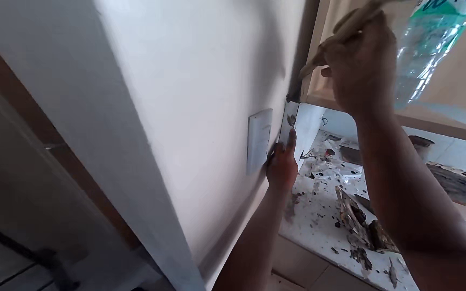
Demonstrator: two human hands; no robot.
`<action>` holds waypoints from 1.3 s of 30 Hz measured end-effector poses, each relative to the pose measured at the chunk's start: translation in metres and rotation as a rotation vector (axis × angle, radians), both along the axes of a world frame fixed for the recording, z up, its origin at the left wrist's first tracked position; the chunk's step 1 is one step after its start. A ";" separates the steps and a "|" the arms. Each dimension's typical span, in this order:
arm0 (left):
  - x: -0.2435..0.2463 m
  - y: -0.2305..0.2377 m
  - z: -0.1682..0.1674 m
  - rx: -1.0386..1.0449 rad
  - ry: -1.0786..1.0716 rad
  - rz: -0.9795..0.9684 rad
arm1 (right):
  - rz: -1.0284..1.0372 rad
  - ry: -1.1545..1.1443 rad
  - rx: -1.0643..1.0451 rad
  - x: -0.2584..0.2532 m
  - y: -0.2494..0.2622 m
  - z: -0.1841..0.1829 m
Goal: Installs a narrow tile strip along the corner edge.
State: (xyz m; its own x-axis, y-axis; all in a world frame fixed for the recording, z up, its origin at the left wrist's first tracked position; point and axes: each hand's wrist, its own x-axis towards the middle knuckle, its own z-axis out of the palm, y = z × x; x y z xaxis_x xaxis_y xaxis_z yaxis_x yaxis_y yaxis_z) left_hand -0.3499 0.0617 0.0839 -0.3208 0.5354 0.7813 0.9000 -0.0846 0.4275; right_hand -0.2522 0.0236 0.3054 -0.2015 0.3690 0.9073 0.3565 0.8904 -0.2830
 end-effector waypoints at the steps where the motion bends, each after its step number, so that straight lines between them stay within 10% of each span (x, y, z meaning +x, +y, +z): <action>1: 0.000 -0.001 0.000 0.004 0.000 0.001 | -0.029 -0.036 -0.037 -0.007 0.002 0.008; 39: 0.001 -0.004 0.005 -0.024 -0.014 -0.012 | -0.348 -0.300 -0.303 -0.034 0.006 0.011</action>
State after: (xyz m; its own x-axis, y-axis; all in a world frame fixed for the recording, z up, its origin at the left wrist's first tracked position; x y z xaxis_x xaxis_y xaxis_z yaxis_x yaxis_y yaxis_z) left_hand -0.3484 0.0581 0.0886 -0.3248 0.5575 0.7640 0.8931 -0.0850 0.4417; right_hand -0.2860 0.0298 0.3159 -0.2545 0.6955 0.6719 0.7198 0.6002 -0.3487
